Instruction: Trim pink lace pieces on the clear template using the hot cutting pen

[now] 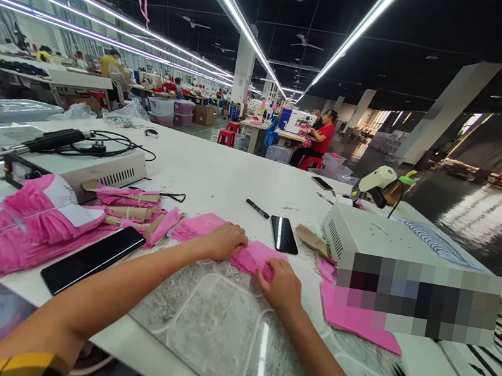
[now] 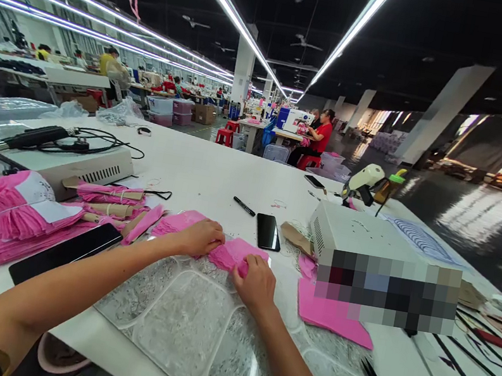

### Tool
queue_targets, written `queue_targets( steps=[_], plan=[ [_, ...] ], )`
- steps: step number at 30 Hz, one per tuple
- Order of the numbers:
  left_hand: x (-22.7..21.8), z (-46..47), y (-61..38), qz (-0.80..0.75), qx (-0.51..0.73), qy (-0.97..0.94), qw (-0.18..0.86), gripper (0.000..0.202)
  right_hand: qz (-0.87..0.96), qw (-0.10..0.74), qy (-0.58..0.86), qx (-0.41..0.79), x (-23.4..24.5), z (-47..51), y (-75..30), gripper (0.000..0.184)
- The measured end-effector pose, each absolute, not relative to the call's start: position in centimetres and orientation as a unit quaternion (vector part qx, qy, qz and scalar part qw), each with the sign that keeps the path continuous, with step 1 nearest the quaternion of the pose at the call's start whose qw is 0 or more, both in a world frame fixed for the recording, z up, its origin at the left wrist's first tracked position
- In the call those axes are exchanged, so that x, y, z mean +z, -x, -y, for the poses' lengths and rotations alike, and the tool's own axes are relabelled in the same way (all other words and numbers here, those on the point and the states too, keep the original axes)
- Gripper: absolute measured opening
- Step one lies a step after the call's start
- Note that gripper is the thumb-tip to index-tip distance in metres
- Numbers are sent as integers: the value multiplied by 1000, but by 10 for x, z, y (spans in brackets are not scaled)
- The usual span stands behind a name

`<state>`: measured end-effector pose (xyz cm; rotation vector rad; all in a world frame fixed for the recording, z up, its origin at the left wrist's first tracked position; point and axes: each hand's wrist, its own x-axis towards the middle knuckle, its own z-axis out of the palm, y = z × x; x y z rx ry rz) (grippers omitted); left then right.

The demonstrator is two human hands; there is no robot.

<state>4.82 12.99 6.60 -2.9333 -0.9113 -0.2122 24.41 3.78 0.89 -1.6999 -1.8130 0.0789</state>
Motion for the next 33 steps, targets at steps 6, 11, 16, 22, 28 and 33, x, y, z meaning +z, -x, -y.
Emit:
queue_targets(
  steps=[6,11,16,22,28,33],
  plan=[
    [56,-109,-25,278,-111,954,28,15,716,313,625,-2,10,-30,-259,23],
    [44,-88,-4,272,-130,953,19,15,746,294,598,-1,10,-11,-266,26],
    [36,-66,22,255,-123,959,19,20,790,279,546,10,7,15,-252,25],
    [41,-33,62,229,-92,969,3,21,850,250,458,65,12,52,-221,23],
    [58,-32,72,246,-101,964,-12,23,821,254,485,165,31,28,-216,19],
    [48,-51,34,264,-124,956,-3,29,770,277,558,138,26,-33,-224,23]
  ],
)
